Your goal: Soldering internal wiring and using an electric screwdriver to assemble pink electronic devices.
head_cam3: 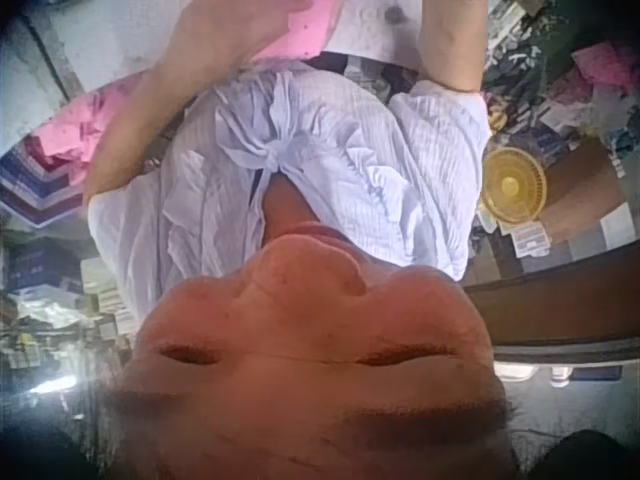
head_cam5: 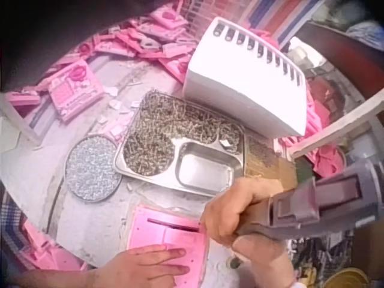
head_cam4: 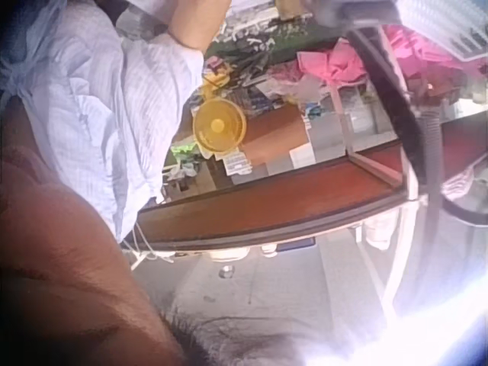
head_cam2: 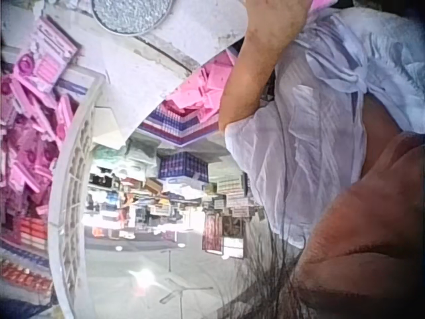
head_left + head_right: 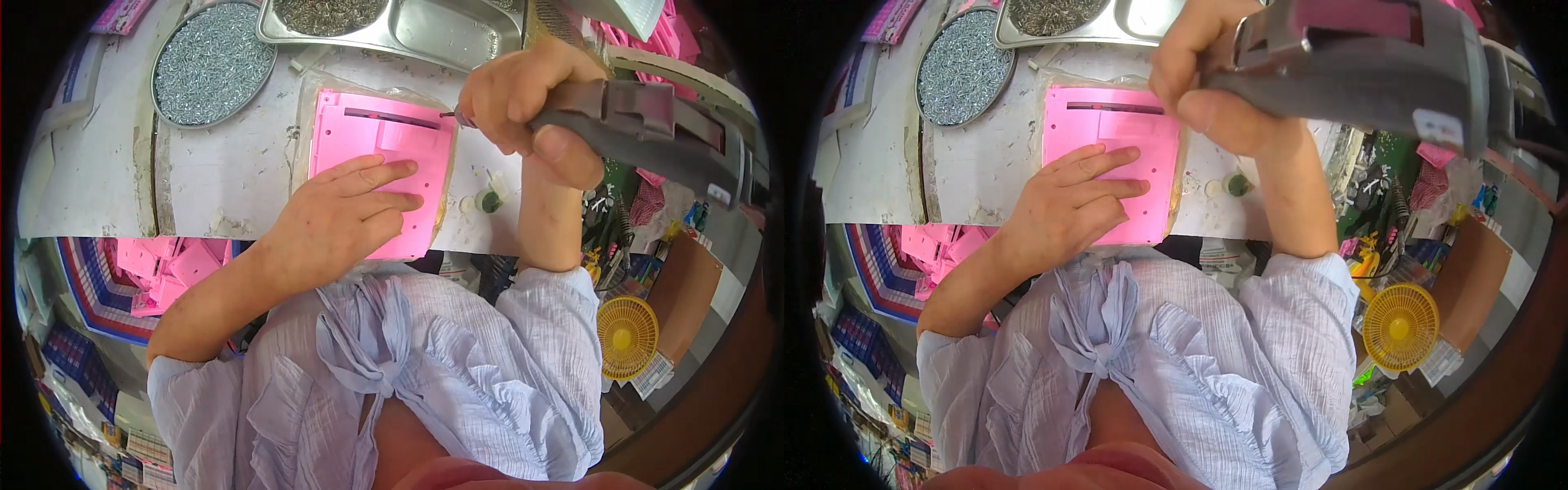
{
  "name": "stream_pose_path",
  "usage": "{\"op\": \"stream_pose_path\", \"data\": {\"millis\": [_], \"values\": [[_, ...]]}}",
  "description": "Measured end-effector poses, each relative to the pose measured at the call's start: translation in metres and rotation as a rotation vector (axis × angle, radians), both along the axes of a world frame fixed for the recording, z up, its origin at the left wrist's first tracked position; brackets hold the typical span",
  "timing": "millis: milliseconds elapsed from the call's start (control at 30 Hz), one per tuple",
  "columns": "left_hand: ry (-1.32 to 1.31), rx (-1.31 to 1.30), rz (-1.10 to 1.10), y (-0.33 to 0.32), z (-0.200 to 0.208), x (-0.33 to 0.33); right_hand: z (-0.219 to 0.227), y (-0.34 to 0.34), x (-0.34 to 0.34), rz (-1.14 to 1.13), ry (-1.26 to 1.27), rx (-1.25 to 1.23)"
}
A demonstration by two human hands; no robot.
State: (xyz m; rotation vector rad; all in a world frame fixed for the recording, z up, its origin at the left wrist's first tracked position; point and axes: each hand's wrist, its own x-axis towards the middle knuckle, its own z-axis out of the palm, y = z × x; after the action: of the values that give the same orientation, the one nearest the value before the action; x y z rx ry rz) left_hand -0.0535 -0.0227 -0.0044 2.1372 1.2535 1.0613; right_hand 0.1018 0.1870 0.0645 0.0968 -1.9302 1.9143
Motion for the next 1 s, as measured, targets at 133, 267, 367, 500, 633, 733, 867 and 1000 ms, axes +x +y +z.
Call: {"op": "stream_pose_path", "data": {"millis": [133, 267, 367, 500, 633, 733, 867, 1000], "values": [[-0.193, -0.006, 0.095, -0.007, -0.005, -0.002, 0.036, -0.026, 0.003, -0.049, 0.152, -0.041], [-0.183, 0.062, 0.315, -0.013, -0.005, -0.009, 0.031, -0.064, -0.010, 0.071, 0.223, -0.175], [-0.172, 0.116, 0.372, -0.017, -0.006, -0.013, 0.029, -0.076, -0.018, 0.055, 0.229, -0.170], [-0.195, 0.089, 0.386, -0.023, -0.003, -0.017, 0.030, -0.084, -0.024, 0.032, 0.193, -0.187], [-0.135, 0.171, 0.370, -0.025, -0.008, -0.023, 0.030, -0.093, -0.027, -0.016, 0.131, -0.208], [-0.172, 0.180, 0.377, -0.029, -0.012, -0.022, 0.034, -0.095, -0.028, -0.036, 0.096, -0.210], [-0.126, 0.151, 0.523, -0.024, -0.013, -0.038, 0.030, -0.070, -0.039, -0.077, 0.127, -0.087], [-0.047, 0.099, 0.357, -0.026, -0.004, -0.033, 0.006, -0.043, -0.064, -0.054, 0.162, -0.123]]}}
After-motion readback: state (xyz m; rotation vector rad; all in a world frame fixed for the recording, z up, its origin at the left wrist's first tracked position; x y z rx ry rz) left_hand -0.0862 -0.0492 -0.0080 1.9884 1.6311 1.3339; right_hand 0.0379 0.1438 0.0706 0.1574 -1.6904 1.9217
